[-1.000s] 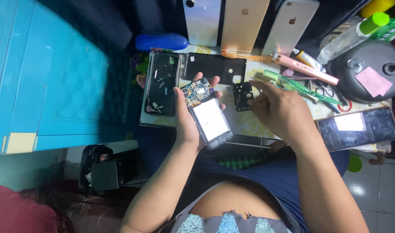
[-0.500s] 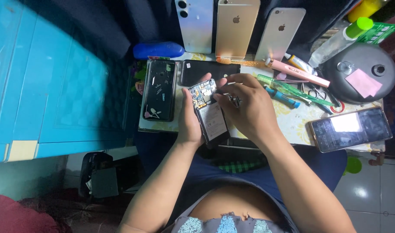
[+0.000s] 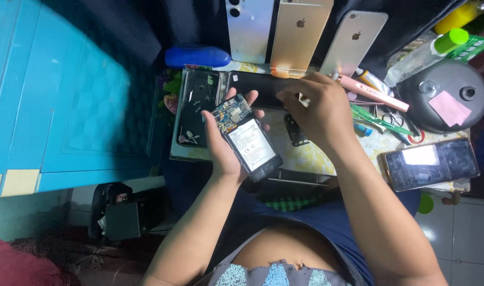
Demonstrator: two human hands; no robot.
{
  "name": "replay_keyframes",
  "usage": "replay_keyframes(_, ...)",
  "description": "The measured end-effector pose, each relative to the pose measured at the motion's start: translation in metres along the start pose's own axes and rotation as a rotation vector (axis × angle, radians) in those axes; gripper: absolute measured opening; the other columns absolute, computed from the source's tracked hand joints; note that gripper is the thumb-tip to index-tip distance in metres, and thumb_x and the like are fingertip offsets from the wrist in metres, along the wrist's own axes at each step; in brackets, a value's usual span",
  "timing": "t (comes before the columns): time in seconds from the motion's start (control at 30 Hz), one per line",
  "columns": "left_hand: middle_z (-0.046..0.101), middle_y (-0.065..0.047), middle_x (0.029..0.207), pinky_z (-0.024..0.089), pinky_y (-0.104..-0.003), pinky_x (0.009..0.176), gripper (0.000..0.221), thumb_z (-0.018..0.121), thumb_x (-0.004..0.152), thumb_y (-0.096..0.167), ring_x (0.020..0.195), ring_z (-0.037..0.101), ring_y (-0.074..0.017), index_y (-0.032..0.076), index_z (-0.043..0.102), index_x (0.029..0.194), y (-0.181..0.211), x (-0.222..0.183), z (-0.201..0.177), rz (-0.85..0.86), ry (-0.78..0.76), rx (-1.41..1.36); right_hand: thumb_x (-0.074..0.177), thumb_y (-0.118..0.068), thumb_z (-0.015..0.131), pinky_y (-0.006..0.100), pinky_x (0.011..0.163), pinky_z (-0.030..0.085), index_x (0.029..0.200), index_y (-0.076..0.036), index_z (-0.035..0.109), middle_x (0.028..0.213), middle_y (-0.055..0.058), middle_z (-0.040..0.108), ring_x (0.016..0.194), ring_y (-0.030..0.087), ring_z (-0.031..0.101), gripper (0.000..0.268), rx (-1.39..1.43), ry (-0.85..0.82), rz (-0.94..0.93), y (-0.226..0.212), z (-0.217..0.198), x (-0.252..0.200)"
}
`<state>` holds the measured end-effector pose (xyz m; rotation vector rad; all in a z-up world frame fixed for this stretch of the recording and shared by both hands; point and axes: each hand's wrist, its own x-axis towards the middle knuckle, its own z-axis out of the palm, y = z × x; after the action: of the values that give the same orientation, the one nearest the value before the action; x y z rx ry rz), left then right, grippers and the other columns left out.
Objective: Disassembling a smartphone to remove internal components like the battery and motherboard using specialized repair tools.
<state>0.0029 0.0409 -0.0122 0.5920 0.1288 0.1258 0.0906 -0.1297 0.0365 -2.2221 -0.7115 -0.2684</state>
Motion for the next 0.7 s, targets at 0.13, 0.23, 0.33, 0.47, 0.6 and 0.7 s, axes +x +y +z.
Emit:
replay_keyframes(0.13, 0.058, -0.010, 0.143, 0.058, -0.046, 0.094, 0.068, 0.029, 0.099, 0.072, 0.110, 0.068, -0.0227, 0.024, 0.044, 0.145, -0.005, -0.009, 0.007, 0.091, 0.057, 0.037, 0.092, -0.012, 0.075, 0.044, 0.062, 0.056, 0.094, -0.009, 0.082, 0.091, 0.019, 0.073, 0.080, 0.036, 0.072, 0.008, -0.143, -0.098, -0.024, -0.002, 0.019, 0.022)
replay_keyframes(0.23, 0.058, -0.009, 0.142, 0.058, -0.048, 0.095, 0.069, 0.028, 0.099, 0.073, 0.110, 0.068, -0.0235, 0.024, 0.043, 0.145, -0.008, -0.011, 0.011, 0.143, 0.105, 0.063, 0.089, -0.016, 0.078, 0.032, 0.064, 0.057, 0.094, -0.014, 0.085, 0.091, 0.013, 0.075, 0.080, 0.026, 0.073, 0.008, -0.309, -0.179, -0.010, 0.002, 0.028, 0.031)
replay_keyframes(0.33, 0.059, -0.012, 0.140, 0.058, -0.052, 0.093, 0.069, 0.029, 0.099, 0.072, 0.109, 0.069, -0.0265, 0.023, 0.045, 0.145, -0.010, -0.011, 0.012, 0.157, 0.118, 0.048, 0.083, -0.023, 0.087, 0.036, 0.070, 0.058, 0.095, -0.014, 0.084, 0.088, 0.010, 0.071, 0.078, 0.027, 0.071, 0.016, -0.398, 0.026, -0.188, 0.008, 0.016, 0.020)
replay_keyframes(0.47, 0.057, -0.013, 0.141, 0.057, -0.054, 0.092, 0.070, 0.025, 0.099, 0.072, 0.111, 0.067, -0.0278, 0.023, 0.044, 0.144, -0.010, -0.011, 0.012, 0.160, 0.145, 0.064, 0.091, -0.020, 0.078, 0.042, 0.068, 0.055, 0.096, -0.018, 0.080, 0.087, 0.010, 0.066, 0.081, 0.033, 0.068, 0.006, -0.394, -0.001, -0.032, -0.008, -0.016, -0.023)
replay_keyframes(0.6, 0.057, -0.013, 0.141, 0.059, -0.052, 0.090, 0.069, 0.026, 0.098, 0.072, 0.110, 0.067, -0.0285, 0.022, 0.044, 0.143, -0.012, -0.010, 0.018, 0.165, 0.144, 0.070, 0.089, -0.031, 0.081, 0.047, 0.077, 0.059, 0.106, -0.010, 0.079, 0.095, 0.019, 0.074, 0.095, 0.039, 0.073, 0.027, -0.376, -0.136, 0.095, -0.033, -0.032, -0.057)
replay_keyframes(0.7, 0.056, -0.012, 0.143, 0.058, -0.048, 0.091, 0.072, 0.023, 0.097, 0.074, 0.113, 0.067, -0.0281, 0.024, 0.042, 0.146, -0.009, -0.007, 0.014, 0.107, 0.164, 0.116, 0.087, -0.035, 0.078, 0.042, 0.073, 0.062, 0.114, -0.011, 0.075, 0.106, 0.015, 0.071, 0.097, 0.035, 0.073, 0.037, -0.496, -0.210, 0.134, -0.027, -0.020, -0.074)
